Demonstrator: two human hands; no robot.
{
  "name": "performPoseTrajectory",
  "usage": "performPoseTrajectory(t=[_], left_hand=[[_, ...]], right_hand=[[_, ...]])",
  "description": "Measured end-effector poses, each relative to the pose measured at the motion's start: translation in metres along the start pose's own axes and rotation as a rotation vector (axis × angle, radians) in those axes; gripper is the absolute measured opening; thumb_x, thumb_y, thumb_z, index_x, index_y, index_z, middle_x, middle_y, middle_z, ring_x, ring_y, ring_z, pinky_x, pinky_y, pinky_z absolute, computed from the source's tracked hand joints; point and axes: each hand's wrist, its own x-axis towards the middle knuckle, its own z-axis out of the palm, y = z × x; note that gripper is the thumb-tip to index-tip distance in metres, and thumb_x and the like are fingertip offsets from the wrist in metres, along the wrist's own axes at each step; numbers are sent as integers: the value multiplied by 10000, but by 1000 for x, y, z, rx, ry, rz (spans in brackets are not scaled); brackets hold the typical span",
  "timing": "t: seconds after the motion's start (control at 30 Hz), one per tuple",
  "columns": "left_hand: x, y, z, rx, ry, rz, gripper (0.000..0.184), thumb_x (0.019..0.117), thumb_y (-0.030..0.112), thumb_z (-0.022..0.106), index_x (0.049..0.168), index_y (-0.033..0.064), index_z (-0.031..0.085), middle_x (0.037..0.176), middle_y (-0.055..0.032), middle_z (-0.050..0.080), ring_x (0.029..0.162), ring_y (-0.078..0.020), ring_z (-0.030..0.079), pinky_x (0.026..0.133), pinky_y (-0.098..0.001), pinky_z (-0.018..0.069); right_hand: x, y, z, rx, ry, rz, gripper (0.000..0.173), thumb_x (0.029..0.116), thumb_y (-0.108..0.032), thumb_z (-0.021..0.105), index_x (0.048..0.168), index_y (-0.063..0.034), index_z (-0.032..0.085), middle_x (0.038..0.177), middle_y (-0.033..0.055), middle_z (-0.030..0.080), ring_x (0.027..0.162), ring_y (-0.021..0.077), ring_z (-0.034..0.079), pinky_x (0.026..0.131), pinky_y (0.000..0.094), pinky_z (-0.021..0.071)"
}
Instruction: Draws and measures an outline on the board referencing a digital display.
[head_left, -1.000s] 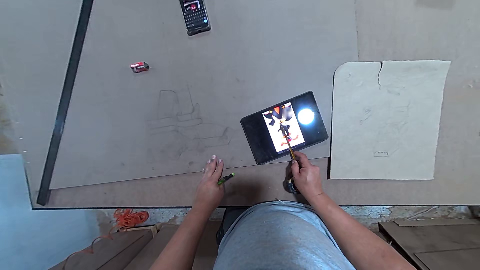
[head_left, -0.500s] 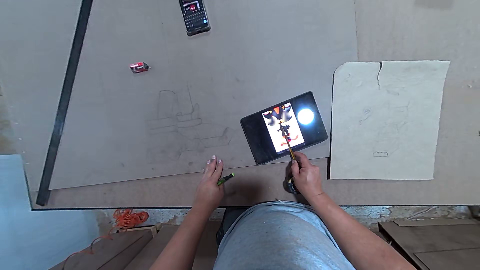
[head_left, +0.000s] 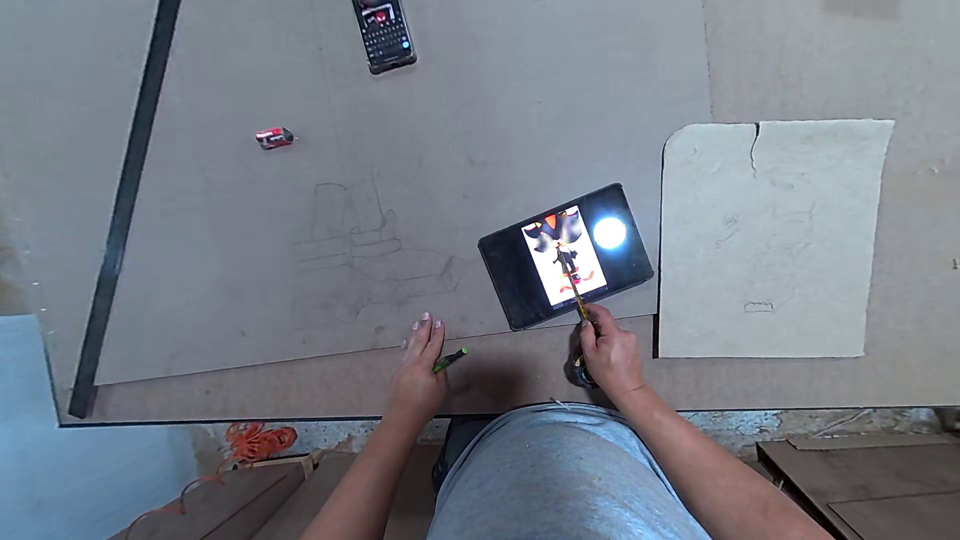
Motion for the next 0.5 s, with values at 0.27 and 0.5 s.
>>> performPoseTrajectory(t=[0.27, 0.5], left_hand=[[0, -1, 0, -1, 6, 3, 691, 982, 11, 573, 1621, 168, 361, 1731, -32, 187, 1589, -225, 193, 1260, -520, 267], [0, -1, 0, -1, 0, 5, 706, 972, -1, 585, 1620, 163, 360, 1731, -34, 186, 1586, -233, 203, 1251, -520, 286]], right_hand=[[0, -2, 0, -26, 2, 5, 338, 1047, -261, 503, 1343, -196, 652, 714, 60, 694, 573, 244, 667, 520, 479, 539], [0, -1, 0, -47, 11, -1, 346, 1047, -266, 490, 1341, -196, 658, 733, 71, 708, 593, 261, 683, 528, 496, 543]])
